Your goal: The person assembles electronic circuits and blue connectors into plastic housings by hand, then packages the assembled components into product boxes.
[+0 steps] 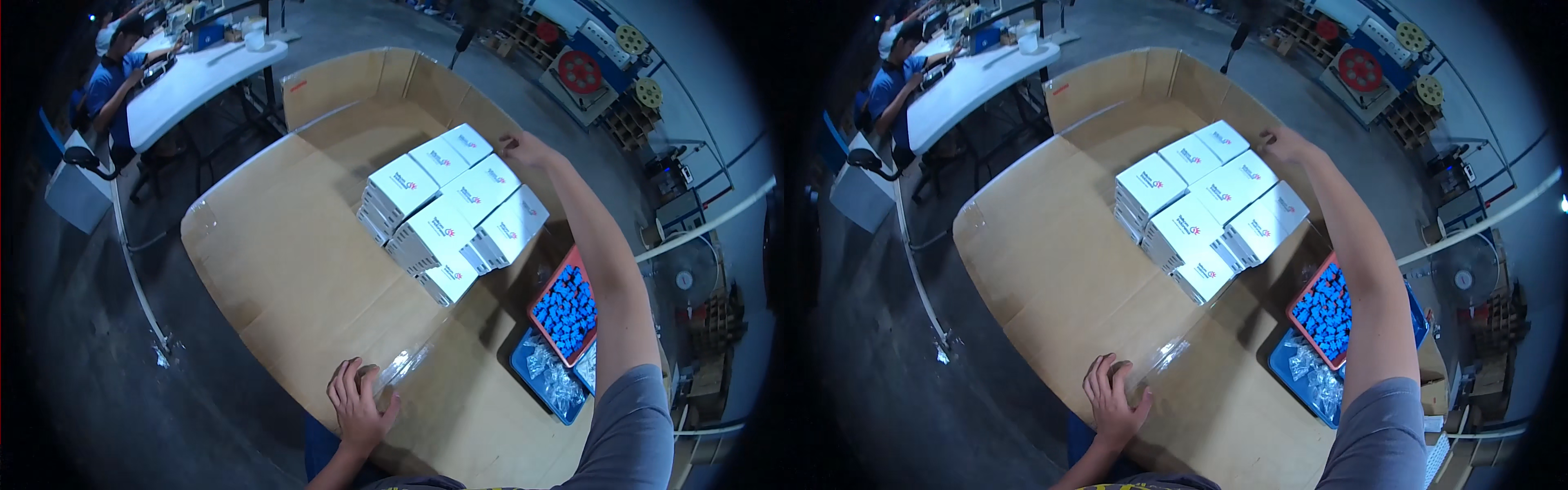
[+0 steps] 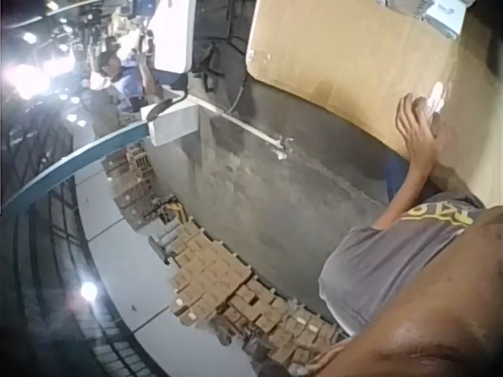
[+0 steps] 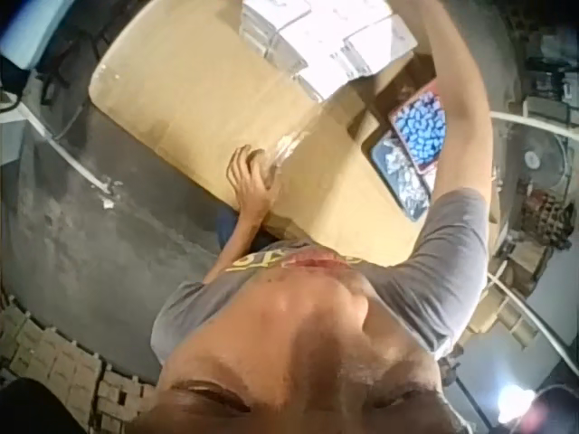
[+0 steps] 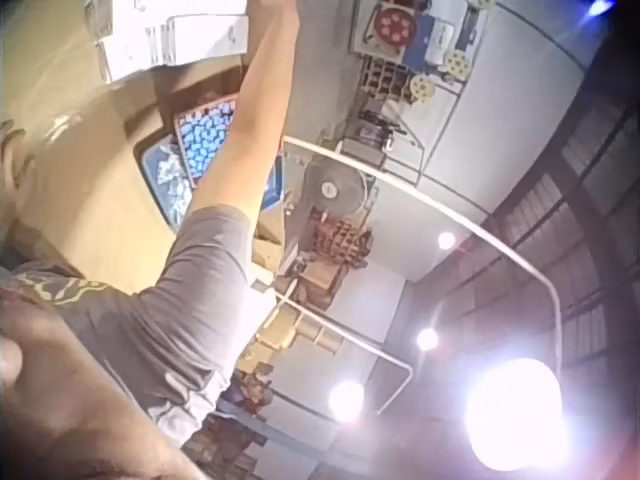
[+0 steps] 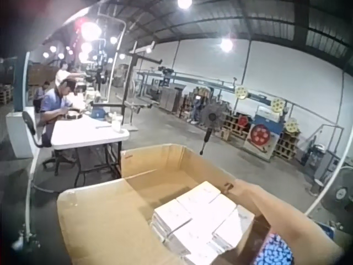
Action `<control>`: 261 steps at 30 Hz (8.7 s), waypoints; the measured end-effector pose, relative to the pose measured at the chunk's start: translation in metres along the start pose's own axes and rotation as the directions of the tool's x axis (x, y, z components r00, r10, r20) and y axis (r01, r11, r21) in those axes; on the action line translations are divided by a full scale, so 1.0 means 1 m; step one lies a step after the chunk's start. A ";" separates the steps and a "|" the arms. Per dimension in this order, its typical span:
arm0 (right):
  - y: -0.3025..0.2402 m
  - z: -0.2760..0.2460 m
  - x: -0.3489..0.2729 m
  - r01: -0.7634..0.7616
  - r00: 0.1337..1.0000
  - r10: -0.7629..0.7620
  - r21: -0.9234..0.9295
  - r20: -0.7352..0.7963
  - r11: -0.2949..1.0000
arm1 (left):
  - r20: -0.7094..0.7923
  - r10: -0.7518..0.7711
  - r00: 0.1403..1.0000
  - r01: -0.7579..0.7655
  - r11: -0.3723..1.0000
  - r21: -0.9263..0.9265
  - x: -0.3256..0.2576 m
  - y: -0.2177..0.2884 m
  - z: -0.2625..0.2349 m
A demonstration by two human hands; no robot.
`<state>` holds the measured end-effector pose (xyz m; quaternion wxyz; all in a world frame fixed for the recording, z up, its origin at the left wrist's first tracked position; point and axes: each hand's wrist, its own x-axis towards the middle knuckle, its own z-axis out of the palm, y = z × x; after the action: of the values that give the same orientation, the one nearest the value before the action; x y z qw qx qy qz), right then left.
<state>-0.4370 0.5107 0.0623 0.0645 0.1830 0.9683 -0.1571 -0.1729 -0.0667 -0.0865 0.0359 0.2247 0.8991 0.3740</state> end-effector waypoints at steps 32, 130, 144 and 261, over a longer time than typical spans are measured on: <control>0.033 0.053 0.100 0.080 0.946 -0.102 0.084 0.307 0.993 | 0.115 -0.046 0.992 0.041 0.998 0.051 0.008 -0.005 0.005; -0.131 0.274 -0.661 0.237 0.732 0.495 0.857 -0.467 0.458 | 0.725 0.199 0.659 0.585 0.469 -0.661 -0.119 0.168 0.067; -0.146 0.262 -0.660 0.133 0.778 0.483 0.856 -0.402 0.499 | 0.595 0.372 0.712 0.332 0.567 -0.753 -0.113 0.162 0.074; -0.114 0.278 -0.662 0.454 0.566 0.076 0.387 -0.821 0.802 | 0.930 0.257 0.264 0.851 0.393 -0.350 -0.124 0.183 0.045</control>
<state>0.1510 0.0976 -0.0468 -0.4549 0.1329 0.8124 -0.3398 0.0175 0.0225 -0.0056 0.7247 0.1154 0.4061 0.5447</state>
